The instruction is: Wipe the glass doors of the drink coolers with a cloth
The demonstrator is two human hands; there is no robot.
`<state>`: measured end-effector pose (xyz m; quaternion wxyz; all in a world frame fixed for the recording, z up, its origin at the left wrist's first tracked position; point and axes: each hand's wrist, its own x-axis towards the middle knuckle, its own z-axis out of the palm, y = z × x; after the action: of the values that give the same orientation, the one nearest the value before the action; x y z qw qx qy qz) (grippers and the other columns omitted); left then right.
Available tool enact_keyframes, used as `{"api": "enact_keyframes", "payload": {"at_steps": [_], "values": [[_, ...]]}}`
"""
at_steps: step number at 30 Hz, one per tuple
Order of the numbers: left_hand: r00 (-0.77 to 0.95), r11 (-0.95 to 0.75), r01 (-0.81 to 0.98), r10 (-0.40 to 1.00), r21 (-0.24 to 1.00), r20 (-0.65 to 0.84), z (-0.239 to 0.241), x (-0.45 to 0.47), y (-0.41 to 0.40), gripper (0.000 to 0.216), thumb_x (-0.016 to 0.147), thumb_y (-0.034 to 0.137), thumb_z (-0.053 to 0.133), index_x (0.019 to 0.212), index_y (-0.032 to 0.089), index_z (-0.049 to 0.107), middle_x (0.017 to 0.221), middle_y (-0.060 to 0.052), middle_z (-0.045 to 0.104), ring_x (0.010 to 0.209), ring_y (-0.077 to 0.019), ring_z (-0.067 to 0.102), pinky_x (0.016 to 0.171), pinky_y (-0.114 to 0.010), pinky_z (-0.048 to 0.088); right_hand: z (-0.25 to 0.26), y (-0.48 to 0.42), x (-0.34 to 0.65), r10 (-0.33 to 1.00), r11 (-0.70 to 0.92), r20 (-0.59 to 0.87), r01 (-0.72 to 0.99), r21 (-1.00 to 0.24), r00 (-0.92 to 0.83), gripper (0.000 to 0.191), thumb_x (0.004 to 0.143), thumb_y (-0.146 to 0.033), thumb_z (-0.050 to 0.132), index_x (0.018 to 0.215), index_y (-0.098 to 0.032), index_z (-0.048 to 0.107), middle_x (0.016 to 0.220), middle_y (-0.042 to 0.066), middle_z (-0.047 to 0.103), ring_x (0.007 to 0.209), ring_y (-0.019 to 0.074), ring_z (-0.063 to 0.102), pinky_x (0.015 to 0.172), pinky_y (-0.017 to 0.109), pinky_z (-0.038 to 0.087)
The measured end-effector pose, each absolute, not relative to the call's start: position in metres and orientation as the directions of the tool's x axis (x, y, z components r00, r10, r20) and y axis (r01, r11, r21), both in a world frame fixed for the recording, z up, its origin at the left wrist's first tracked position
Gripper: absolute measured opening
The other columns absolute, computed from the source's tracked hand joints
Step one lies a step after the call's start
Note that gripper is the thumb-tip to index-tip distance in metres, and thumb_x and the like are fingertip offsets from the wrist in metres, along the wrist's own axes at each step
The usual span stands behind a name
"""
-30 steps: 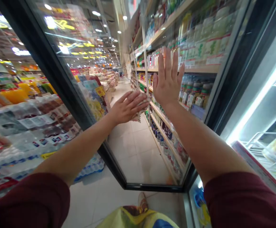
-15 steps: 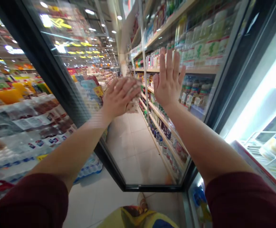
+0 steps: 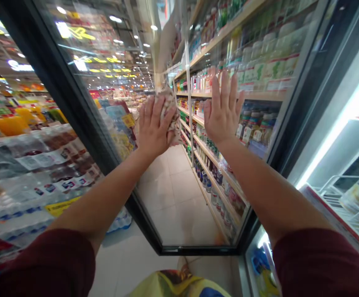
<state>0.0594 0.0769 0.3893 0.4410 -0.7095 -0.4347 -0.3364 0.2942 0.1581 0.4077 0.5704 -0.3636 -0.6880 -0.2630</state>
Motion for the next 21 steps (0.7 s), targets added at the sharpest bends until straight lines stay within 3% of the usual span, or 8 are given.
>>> {"api": "enact_keyframes", "payload": {"at_steps": [2, 5, 7, 9, 12, 15, 17, 21], "values": [[0.421, -0.270, 0.900, 0.336, -0.343, 0.842, 0.387, 0.068, 0.079, 0.076, 0.110, 0.032, 0.042, 0.175, 0.034, 0.003, 0.183, -0.003, 0.008, 0.167, -0.0322, -0.005, 0.136, -0.066, 0.002, 0.401, 0.160, 0.297, 0.114, 0.690, 0.972, 0.721, 0.070, -0.203, 0.067, 0.110, -0.043, 0.027, 0.172, -0.019, 0.032, 0.178, 0.012, 0.030, 0.168, 0.0301, 0.017, 0.135, 0.062, 0.016], [0.487, -0.349, 0.861, 0.353, -0.370, 0.799, 0.381, 0.079, 0.084, 0.077, 0.112, 0.034, 0.036, 0.174, 0.025, -0.008, 0.182, -0.010, 0.010, 0.167, -0.0284, -0.001, 0.137, -0.060, 0.011, 0.392, 0.163, 0.296, -0.084, 0.825, 0.842, 0.436, 0.359, -0.532, 0.066, 0.107, -0.049, 0.047, 0.170, -0.040, 0.035, 0.174, 0.000, 0.039, 0.164, 0.0280, 0.029, 0.136, 0.060, 0.022], [0.532, -0.392, 0.832, 0.358, -0.393, 0.768, 0.378, 0.080, 0.086, 0.079, 0.113, 0.037, 0.035, 0.173, 0.017, -0.013, 0.181, -0.016, 0.013, 0.167, -0.0267, 0.002, 0.137, -0.056, 0.017, 0.388, 0.164, 0.293, -0.147, 0.853, 0.748, 0.300, 0.427, -0.647, 0.063, 0.104, -0.049, 0.057, 0.165, -0.051, 0.040, 0.171, -0.006, 0.043, 0.161, 0.0272, 0.036, 0.135, 0.059, 0.029], [0.573, -0.418, 0.804, 0.356, -0.423, 0.738, 0.378, 0.074, 0.084, 0.081, 0.113, 0.039, 0.037, 0.172, 0.014, -0.013, 0.181, -0.018, 0.011, 0.167, -0.0257, 0.002, 0.137, -0.055, 0.020, 0.387, 0.166, 0.291, -0.167, 0.856, 0.726, 0.268, 0.443, -0.667, 0.061, 0.104, -0.044, 0.061, 0.162, -0.055, 0.044, 0.170, -0.009, 0.045, 0.160, 0.0265, 0.040, 0.133, 0.059, 0.034], [0.647, -0.446, 0.746, 0.310, -0.494, 0.696, 0.386, 0.052, 0.067, 0.083, 0.112, 0.048, 0.043, 0.173, 0.017, -0.003, 0.181, -0.017, 0.007, 0.167, -0.0288, -0.001, 0.136, -0.056, 0.021, 0.387, 0.166, 0.291, -0.283, 0.778, 0.695, 0.265, 0.569, -0.661, 0.064, 0.106, -0.031, 0.063, 0.163, -0.051, 0.044, 0.169, -0.007, 0.047, 0.157, 0.0254, 0.045, 0.131, 0.056, 0.038], [0.602, -0.353, 0.791, 0.304, -0.499, 0.738, 0.403, 0.017, 0.041, 0.076, 0.110, 0.060, 0.045, 0.172, 0.024, 0.023, 0.180, -0.012, 0.022, 0.167, -0.0325, 0.009, 0.136, -0.058, 0.013, 0.387, 0.168, 0.295, -0.393, 0.672, 0.651, 0.281, 0.685, -0.649, 0.063, 0.106, -0.022, 0.064, 0.163, -0.041, 0.047, 0.166, -0.003, 0.052, 0.152, 0.0241, 0.052, 0.128, 0.051, 0.042], [0.426, -0.195, 0.903, 0.303, -0.382, 0.852, 0.414, -0.006, 0.027, 0.070, 0.110, 0.061, 0.043, 0.170, 0.026, 0.034, 0.178, -0.009, 0.029, 0.167, -0.0335, 0.011, 0.137, -0.058, 0.006, 0.387, 0.170, 0.297, -0.442, 0.656, 0.665, 0.289, 0.698, -0.602, 0.059, 0.105, -0.018, 0.064, 0.160, -0.036, 0.051, 0.162, -0.001, 0.057, 0.149, 0.0236, 0.055, 0.127, 0.048, 0.045], [0.166, -0.003, 0.985, 0.284, -0.172, 0.944, 0.422, -0.033, 0.020, 0.073, 0.109, 0.060, 0.037, 0.170, 0.019, 0.037, 0.178, -0.012, 0.028, 0.167, -0.0340, 0.009, 0.137, -0.055, 0.001, 0.384, 0.172, 0.295, -0.464, 0.720, 0.750, 0.292, 0.629, -0.472, 0.058, 0.104, -0.011, 0.059, 0.159, -0.027, 0.053, 0.158, 0.005, 0.061, 0.150, 0.0254, 0.054, 0.125, 0.048, 0.048]]}}
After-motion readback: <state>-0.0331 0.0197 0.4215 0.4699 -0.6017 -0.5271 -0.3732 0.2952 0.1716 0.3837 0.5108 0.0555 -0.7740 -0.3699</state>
